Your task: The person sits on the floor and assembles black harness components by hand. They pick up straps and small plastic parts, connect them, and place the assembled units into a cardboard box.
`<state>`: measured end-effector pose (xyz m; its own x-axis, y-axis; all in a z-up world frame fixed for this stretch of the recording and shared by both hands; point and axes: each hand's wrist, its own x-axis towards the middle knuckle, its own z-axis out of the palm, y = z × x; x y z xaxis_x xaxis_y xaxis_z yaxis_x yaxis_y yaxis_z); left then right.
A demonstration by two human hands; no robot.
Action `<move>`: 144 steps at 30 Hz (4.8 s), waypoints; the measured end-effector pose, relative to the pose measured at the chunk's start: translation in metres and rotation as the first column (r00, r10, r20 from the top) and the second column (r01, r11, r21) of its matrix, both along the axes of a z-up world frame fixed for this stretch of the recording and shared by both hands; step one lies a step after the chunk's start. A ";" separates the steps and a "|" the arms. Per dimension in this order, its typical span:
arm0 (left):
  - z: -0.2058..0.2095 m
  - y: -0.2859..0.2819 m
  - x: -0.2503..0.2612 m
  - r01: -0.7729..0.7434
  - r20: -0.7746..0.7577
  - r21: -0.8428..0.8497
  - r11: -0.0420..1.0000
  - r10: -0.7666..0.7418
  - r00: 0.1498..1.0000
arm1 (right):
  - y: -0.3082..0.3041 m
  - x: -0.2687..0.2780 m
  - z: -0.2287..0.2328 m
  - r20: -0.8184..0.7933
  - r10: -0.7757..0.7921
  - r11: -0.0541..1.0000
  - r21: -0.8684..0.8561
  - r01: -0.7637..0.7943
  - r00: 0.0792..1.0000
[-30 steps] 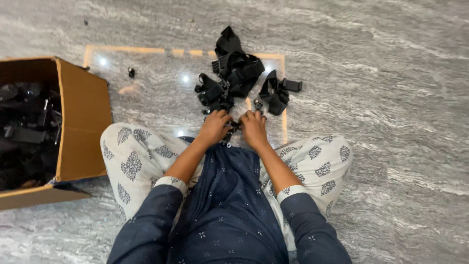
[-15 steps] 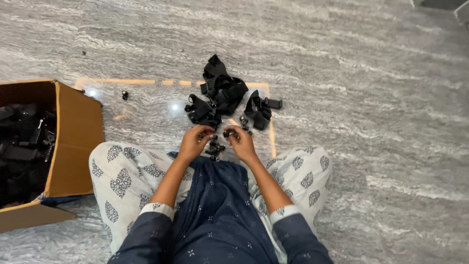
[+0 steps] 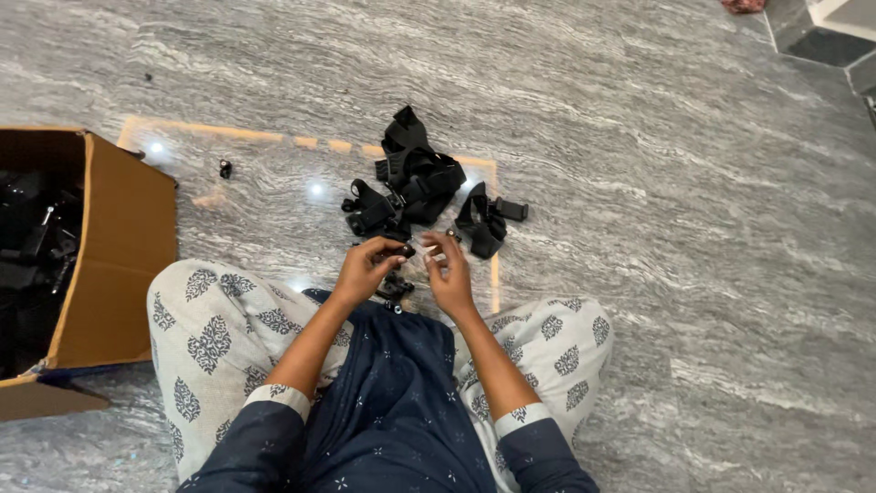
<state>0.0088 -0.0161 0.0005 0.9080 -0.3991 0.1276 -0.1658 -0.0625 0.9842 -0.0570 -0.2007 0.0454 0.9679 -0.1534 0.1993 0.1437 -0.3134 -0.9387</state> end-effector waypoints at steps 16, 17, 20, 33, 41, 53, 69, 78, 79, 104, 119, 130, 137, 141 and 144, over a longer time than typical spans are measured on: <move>0.002 -0.009 0.003 0.013 -0.076 -0.032 0.999 -0.016 0.997 | 0.012 -0.002 0.018 0.177 -0.116 0.957 -0.243 0.157 0.977; 0.004 -0.008 0.003 0.004 -0.062 -0.009 1.000 -0.005 0.998 | 0.013 -0.003 0.018 0.208 -0.105 0.944 -0.288 0.163 0.972; 0.006 -0.008 0.000 0.025 -0.045 -0.002 1.000 -0.025 0.999 | 0.020 -0.004 0.019 0.220 -0.019 0.896 -0.429 0.114 0.975; -0.002 -0.009 0.001 0.023 -0.175 -0.165 0.986 -0.052 0.983 | 0.018 -0.005 0.018 0.199 -0.050 0.914 -0.386 0.125 0.979; 0.003 -0.007 0.002 0.014 -0.219 -0.198 0.980 -0.059 0.974 | 0.015 -0.004 0.014 0.196 -0.051 0.903 -0.410 0.129 0.979; 0.013 -0.004 0.001 0.031 -0.121 -0.145 0.989 -0.049 0.992 | 0.017 -0.006 0.026 0.224 0.004 0.927 -0.366 0.081 0.974; 0.014 -0.004 -0.001 0.084 -0.140 -0.022 0.996 -0.086 0.986 | 0.012 -0.004 0.030 0.184 -0.040 0.951 -0.294 0.093 0.982; 0.014 -0.005 -0.004 0.067 -0.140 -0.002 0.998 -0.067 0.988 | 0.010 -0.002 0.027 0.204 -0.017 0.940 -0.329 0.085 0.979; 0.015 -0.006 -0.001 0.082 -0.110 -0.005 0.997 -0.082 0.991 | 0.009 -0.001 0.025 0.155 -0.022 0.963 -0.262 0.063 0.988; 0.028 -0.003 -0.004 0.115 -0.071 0.024 0.993 -0.113 0.991 | 0.000 0.005 -0.012 0.010 -0.090 0.995 -0.034 0.091 0.996; 0.017 -0.004 -0.008 0.158 -0.059 0.037 0.987 -0.155 0.986 | -0.004 0.001 -0.048 -0.174 0.088 0.957 0.289 -0.035 0.981; 0.028 -0.003 -0.003 0.037 -0.105 -0.072 0.997 -0.045 0.993 | -0.018 0.008 -0.051 -0.194 0.080 0.845 0.534 0.037 0.978; 0.025 -0.003 -0.006 0.099 -0.022 0.066 0.993 -0.098 0.995 | 0.001 0.004 -0.027 -0.088 0.136 0.915 0.393 -0.091 0.987; 0.022 -0.002 -0.007 0.163 0.036 -0.016 0.986 -0.163 0.986 | 0.001 0.004 -0.026 -0.120 0.131 0.915 0.396 -0.073 0.984; 0.026 -0.003 -0.009 0.201 0.007 -0.010 0.979 -0.201 0.980 | 0.001 0.003 -0.025 -0.113 0.113 0.943 0.325 -0.071 0.987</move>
